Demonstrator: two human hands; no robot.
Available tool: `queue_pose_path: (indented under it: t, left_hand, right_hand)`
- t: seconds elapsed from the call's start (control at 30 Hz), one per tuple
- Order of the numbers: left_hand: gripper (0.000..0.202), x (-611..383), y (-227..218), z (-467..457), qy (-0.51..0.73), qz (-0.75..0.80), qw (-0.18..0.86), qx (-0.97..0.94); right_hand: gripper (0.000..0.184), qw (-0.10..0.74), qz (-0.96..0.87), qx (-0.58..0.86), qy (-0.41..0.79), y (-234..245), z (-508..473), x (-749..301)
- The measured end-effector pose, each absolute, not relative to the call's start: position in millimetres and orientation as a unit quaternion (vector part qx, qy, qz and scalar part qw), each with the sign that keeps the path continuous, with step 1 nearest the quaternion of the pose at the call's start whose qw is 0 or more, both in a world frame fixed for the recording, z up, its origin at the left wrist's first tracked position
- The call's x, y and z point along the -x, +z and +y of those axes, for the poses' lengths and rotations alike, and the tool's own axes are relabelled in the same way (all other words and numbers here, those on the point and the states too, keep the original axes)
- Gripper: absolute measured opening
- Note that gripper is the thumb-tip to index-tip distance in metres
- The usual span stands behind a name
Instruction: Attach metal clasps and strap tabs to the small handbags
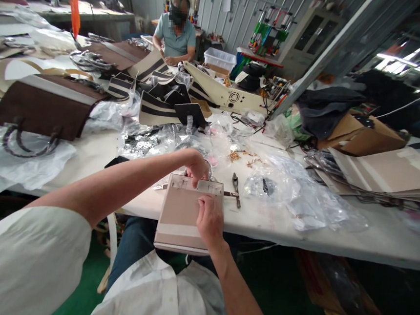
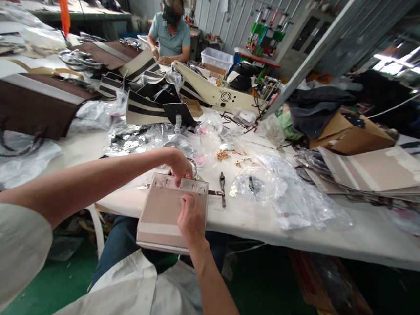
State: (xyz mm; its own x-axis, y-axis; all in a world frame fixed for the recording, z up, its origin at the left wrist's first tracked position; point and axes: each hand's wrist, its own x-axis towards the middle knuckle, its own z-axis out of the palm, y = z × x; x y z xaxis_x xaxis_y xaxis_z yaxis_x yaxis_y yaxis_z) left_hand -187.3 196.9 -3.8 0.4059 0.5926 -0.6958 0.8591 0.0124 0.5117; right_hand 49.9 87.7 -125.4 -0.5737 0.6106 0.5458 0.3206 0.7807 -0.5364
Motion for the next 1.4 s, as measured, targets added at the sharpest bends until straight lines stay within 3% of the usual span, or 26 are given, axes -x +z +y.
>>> queue_pose_path:
  t: [0.2,0.4,0.67,0.87,1.07,1.17,1.4]
  left_hand:
    - [0.059,204,-13,190,-0.066,0.521,0.545,-0.654]
    - [0.057,200,-20,184,-0.102,0.535,0.450,-0.708]
    - [0.044,201,-21,175,-0.054,0.547,0.469,-0.692]
    - [0.046,201,-27,178,-0.061,0.552,0.459,-0.693]
    - [0.044,202,-30,174,-0.051,0.559,0.447,-0.696]
    - [0.041,204,-30,174,-0.063,0.541,0.444,-0.712]
    - [0.035,204,-32,179,-0.082,0.519,0.445,-0.725]
  right_hand:
    - [0.017,0.378,-0.864,0.266,0.201,-125,88,-49]
    - [0.017,0.376,-0.864,0.271,0.200,-127,91,-47]
    - [0.021,0.361,-0.854,0.293,0.232,-114,94,-47]
    - [0.021,0.255,-0.830,0.275,0.412,-64,134,-51]
    - [0.018,0.166,-0.815,0.281,0.479,-46,174,-35]
    - [0.018,0.129,-0.847,0.251,0.451,-50,181,-26]
    - [0.020,0.131,-0.914,0.205,0.325,-52,182,-15]
